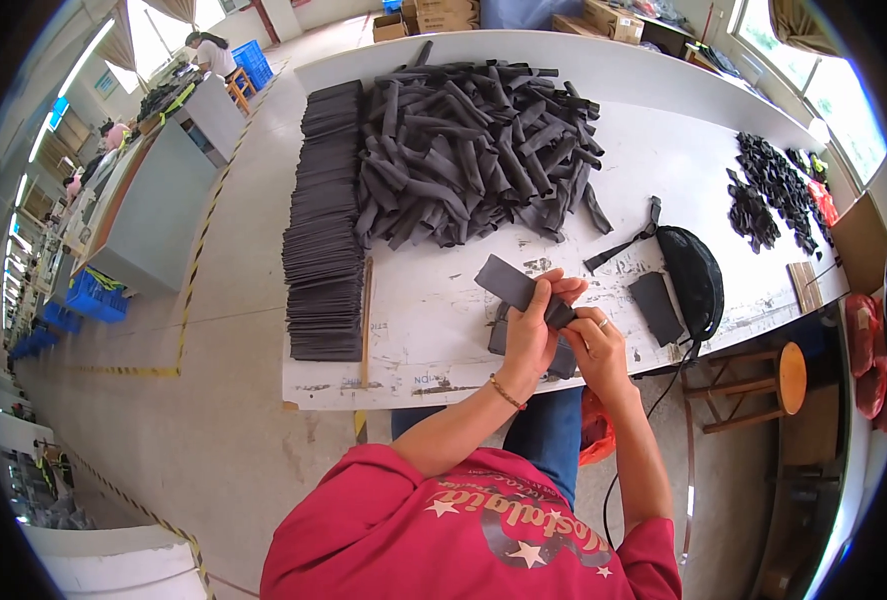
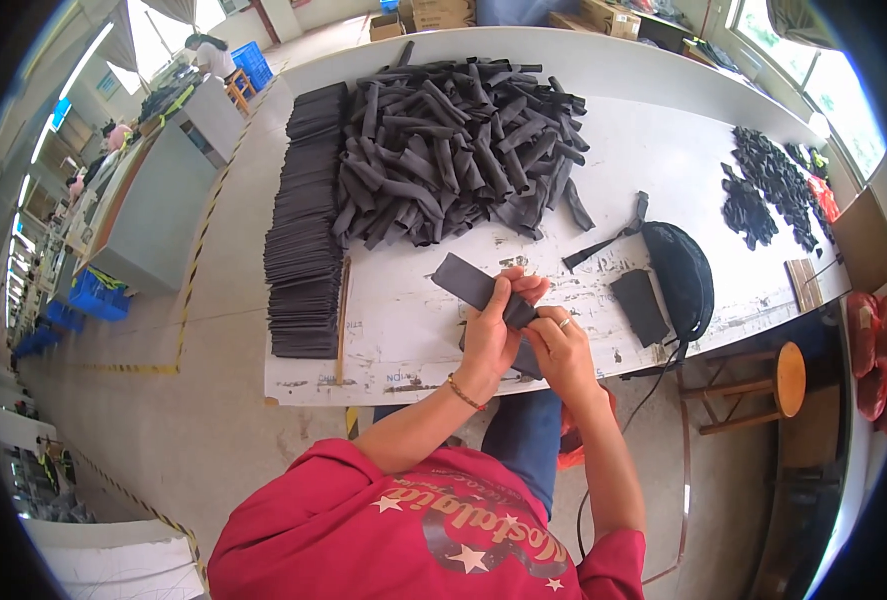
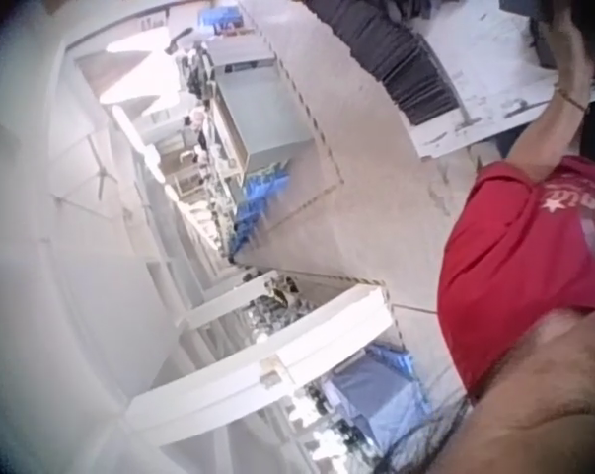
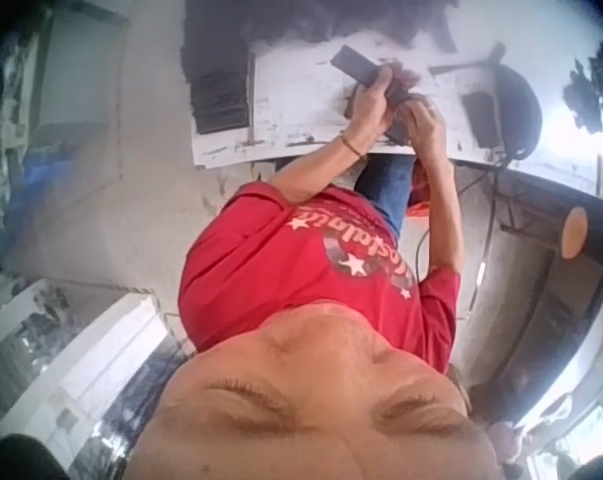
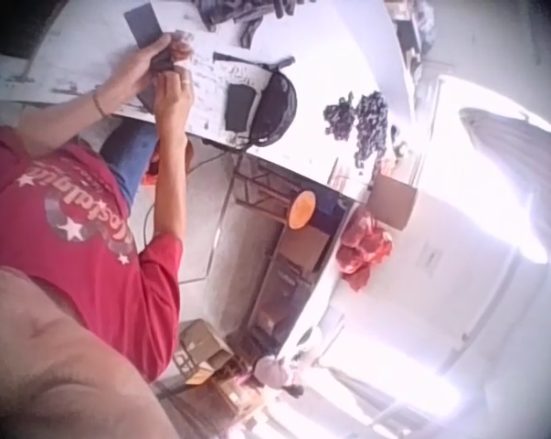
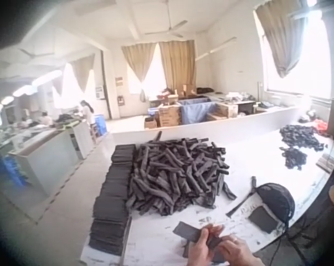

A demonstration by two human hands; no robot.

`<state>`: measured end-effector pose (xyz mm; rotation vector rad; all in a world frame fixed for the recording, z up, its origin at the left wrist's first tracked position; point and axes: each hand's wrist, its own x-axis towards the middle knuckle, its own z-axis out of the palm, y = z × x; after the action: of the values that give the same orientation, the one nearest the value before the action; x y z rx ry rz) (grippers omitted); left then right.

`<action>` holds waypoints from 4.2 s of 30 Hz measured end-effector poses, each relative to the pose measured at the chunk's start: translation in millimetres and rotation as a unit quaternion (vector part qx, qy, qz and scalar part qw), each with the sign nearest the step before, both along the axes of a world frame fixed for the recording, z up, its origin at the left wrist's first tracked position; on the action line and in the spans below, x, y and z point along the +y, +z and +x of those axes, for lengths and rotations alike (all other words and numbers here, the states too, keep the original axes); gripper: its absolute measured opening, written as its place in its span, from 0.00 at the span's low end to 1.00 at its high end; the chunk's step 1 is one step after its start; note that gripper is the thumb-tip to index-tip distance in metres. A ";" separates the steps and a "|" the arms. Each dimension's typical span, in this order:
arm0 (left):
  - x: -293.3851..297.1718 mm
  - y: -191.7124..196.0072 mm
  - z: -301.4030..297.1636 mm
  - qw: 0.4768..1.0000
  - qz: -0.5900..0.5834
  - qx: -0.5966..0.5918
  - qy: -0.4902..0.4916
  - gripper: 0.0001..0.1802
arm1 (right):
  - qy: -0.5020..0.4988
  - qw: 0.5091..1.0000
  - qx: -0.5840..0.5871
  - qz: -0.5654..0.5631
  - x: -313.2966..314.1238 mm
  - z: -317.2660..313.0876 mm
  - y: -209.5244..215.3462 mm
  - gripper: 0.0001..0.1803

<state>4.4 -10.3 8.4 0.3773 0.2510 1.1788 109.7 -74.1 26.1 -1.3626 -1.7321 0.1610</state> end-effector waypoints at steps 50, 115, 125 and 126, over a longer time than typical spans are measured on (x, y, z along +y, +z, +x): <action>32.9 4.9 -73.5 0.992 0.040 0.081 0.088 0.10 | -0.085 0.979 0.141 0.117 8.4 -30.2 15.5 0.09; 7.6 -16.7 -53.2 0.920 0.129 0.332 -0.165 0.09 | 0.028 0.773 0.607 -0.185 -13.3 -7.2 -17.0 0.08; 3.6 -12.8 -50.7 0.889 0.171 0.425 -0.006 0.08 | -0.053 0.880 0.434 -0.185 -14.3 -7.9 -29.1 0.07; 3.6 -10.0 -52.1 0.898 0.153 0.410 -0.035 0.08 | -0.041 0.860 0.470 -0.195 -12.9 -7.9 -26.7 0.08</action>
<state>-47.7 -6.7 -1.6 1.1539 0.7800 0.9292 101.8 -87.0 -0.6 -1.2915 -0.8210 0.9994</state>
